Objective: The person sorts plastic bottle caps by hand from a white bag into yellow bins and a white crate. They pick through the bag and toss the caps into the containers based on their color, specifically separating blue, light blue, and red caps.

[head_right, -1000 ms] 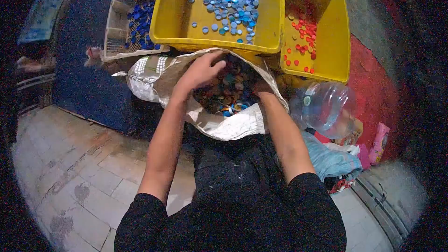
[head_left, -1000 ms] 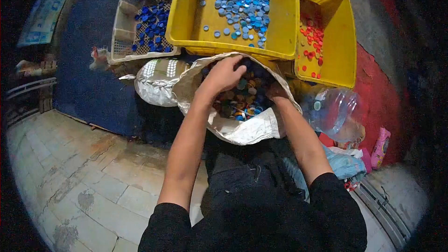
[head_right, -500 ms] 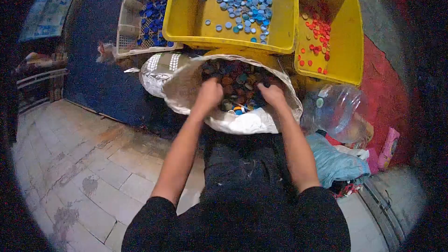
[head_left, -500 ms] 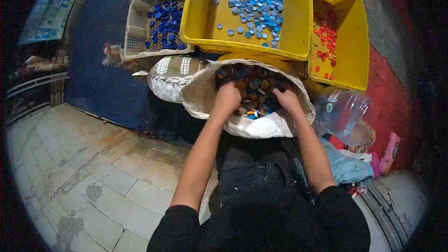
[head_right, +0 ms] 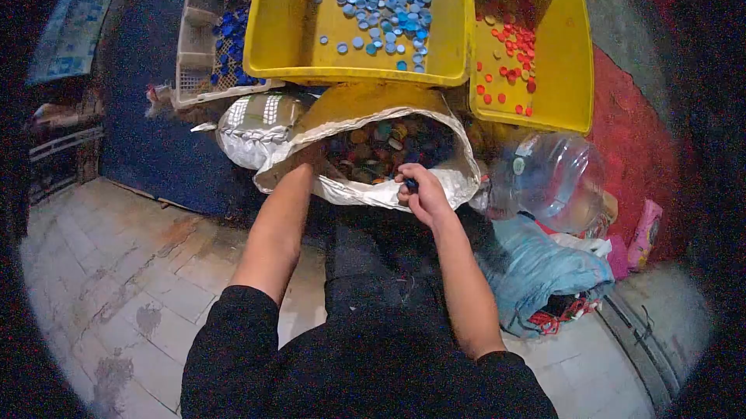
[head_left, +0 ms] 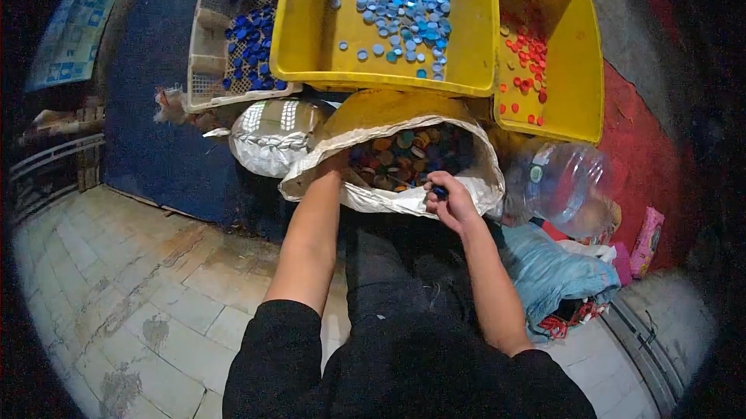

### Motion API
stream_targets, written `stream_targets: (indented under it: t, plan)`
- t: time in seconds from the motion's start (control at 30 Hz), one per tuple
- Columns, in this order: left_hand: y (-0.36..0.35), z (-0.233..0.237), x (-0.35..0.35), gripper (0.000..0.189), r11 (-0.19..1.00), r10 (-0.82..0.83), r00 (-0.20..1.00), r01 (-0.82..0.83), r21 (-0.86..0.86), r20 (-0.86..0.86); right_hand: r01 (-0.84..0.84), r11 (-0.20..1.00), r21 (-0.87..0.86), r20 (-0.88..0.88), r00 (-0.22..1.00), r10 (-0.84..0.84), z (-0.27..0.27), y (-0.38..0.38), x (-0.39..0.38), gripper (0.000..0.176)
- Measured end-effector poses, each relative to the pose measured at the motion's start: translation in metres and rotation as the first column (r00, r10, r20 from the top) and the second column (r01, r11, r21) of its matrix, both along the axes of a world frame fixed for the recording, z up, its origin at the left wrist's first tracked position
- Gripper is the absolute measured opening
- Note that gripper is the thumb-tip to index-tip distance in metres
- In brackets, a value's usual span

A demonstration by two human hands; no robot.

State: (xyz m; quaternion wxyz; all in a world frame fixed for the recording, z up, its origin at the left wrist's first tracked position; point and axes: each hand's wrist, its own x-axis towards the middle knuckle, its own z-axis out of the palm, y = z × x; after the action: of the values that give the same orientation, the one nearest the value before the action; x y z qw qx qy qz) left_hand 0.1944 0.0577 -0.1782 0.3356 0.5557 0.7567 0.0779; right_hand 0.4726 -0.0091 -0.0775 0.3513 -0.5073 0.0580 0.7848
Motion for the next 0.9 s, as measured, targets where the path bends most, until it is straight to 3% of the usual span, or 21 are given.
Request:
stream_targets:
  t: [0.23,0.27,0.3,0.37,0.4,0.43,0.57,0.6,0.67,0.73,0.83,0.9]
  plan:
    - [-0.005,0.022,-0.004,0.050,0.998,-0.019,0.995,0.024,-0.050,0.101,-0.042,0.998,0.036,0.088,0.995,0.039,0.020,0.014,0.008,0.018]
    - [-0.016,0.039,-0.002,0.044,0.996,-0.089,0.996,0.089,-0.015,0.002,-0.091,0.994,0.054,0.132,0.988,0.083,0.019,0.014,0.009,0.021]
    - [-0.021,0.085,0.009,0.041,0.984,0.039,0.999,-0.033,-0.175,0.033,-0.140,0.988,0.069,0.175,0.977,0.126,0.018,0.013,0.009,0.023]
    - [-0.020,0.089,0.023,0.033,0.958,-0.060,0.998,0.059,-0.280,0.006,-0.181,0.980,0.081,0.162,0.973,0.166,0.018,0.012,0.013,0.025]
    - [-0.028,0.096,0.031,0.029,0.979,0.073,0.953,-0.011,-0.206,0.296,-0.154,0.984,0.088,0.116,0.983,0.143,0.020,0.013,0.012,0.025]
    - [-0.039,0.106,0.040,0.025,0.983,0.172,0.805,-0.100,-0.156,0.567,-0.127,0.988,0.093,0.073,0.990,0.120,0.021,0.013,0.012,0.025]
    - [-0.064,0.105,0.066,0.024,0.914,0.397,0.489,-0.134,-0.383,0.777,-0.065,0.998,-0.006,-0.113,0.992,0.064,0.016,0.015,0.004,0.029]
    - [-0.066,0.107,0.073,0.024,0.913,0.400,0.482,-0.135,-0.385,0.779,-0.089,0.996,0.003,-0.067,0.994,0.089,0.012,0.015,0.000,0.033]
    - [-0.068,0.113,0.085,0.028,0.793,0.608,0.143,-0.163,-0.587,0.781,-0.092,0.996,0.004,-0.111,0.990,0.092,0.005,0.016,-0.005,0.037]
    - [-0.065,0.118,0.089,0.028,0.815,0.579,0.142,-0.097,-0.571,0.803,-0.070,0.997,-0.015,-0.179,0.982,0.067,0.016,0.024,-0.009,0.052]
    - [-0.067,0.099,0.088,0.024,0.803,0.593,0.119,-0.012,-0.596,0.797,-0.096,0.995,-0.039,-0.201,0.976,0.086,0.006,0.028,-0.001,0.058]
    - [-0.068,0.087,0.086,0.024,0.732,0.672,-0.252,0.080,-0.677,0.696,-0.089,0.994,-0.063,-0.164,0.983,0.078,0.000,0.029,0.002,0.053]
